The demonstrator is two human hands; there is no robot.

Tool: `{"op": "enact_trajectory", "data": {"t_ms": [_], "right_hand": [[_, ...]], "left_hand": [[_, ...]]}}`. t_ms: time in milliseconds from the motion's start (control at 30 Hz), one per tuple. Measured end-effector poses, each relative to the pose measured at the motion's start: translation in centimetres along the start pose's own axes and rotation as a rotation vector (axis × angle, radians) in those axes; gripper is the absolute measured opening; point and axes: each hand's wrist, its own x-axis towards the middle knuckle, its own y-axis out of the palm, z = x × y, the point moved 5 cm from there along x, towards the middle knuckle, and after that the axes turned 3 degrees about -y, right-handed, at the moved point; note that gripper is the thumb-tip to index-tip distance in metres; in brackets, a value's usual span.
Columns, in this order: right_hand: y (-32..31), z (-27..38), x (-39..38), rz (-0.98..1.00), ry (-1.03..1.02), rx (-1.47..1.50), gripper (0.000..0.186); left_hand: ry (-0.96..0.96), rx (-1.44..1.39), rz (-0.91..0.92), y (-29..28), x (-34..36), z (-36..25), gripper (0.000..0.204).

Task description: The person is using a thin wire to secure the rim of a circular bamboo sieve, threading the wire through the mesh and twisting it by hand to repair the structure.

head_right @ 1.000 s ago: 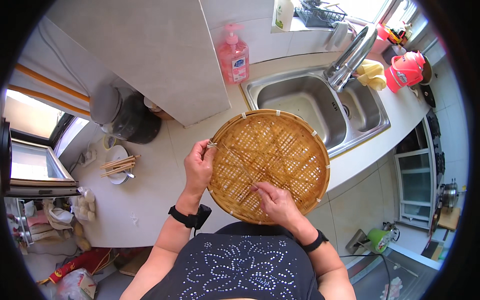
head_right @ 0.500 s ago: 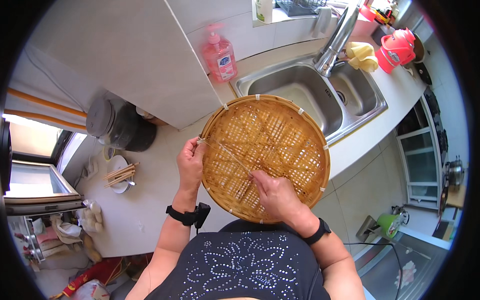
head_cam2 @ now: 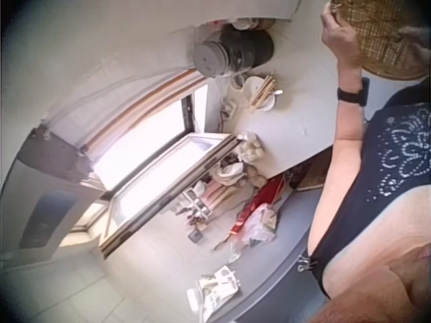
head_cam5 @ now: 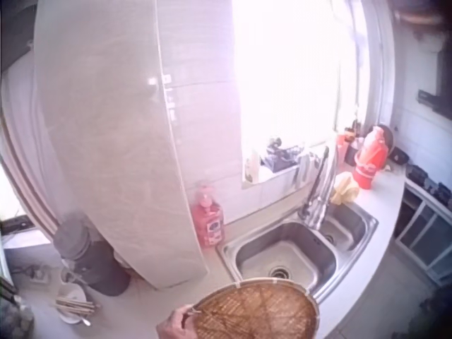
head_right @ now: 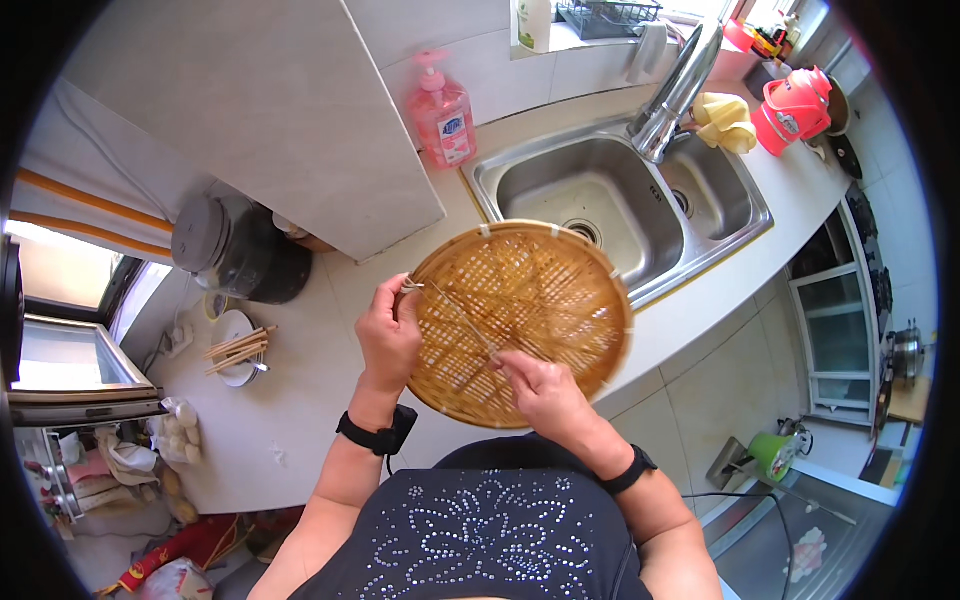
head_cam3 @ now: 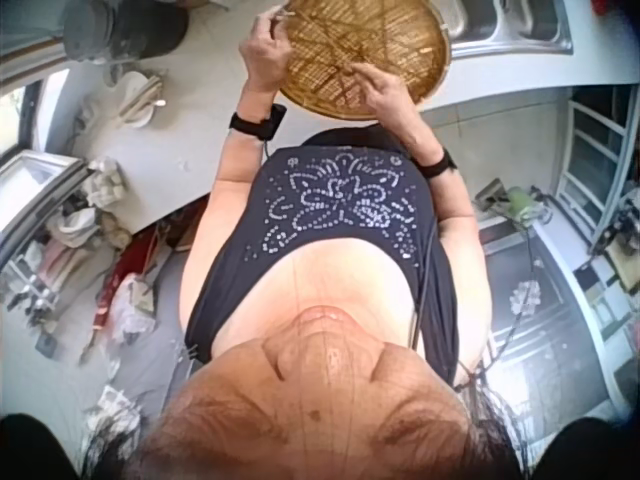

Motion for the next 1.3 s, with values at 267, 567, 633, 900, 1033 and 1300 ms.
{"op": "enact_trajectory", "data": {"t_ms": [267,567,633,900,1033,1300], "right_hand": [[0.0,1.9,2.4,-0.042,0.051,0.177,0.028],[-1.4,2.6,1.2,-0.039,-0.241,-0.364,0.017],[-2.0,3.1,1.7,-0.098,-0.366,-0.635,0.019],[-13.2,13.2,1.1,-0.374,-0.516,-0.528,0.018],[-11.4,8.7,6.4,0.196,0.046,-0.136,0.032],[-8.9,5.5,8.9,0.296,0.155,0.358,0.021]], "left_hand": [[0.323,0.073,0.082,2.2,-1.8,-4.1,0.032],[0.377,0.075,0.148,2.1,-2.2,-4.9,0.029],[0.36,0.054,0.164,2.6,-2.1,-4.7,0.029],[0.449,0.0,0.238,0.1,2.5,-6.4,0.026],[0.599,-0.145,0.366,0.1,5.3,-9.7,0.023],[0.689,-0.092,0.435,0.8,6.3,-11.1,0.017]]}}
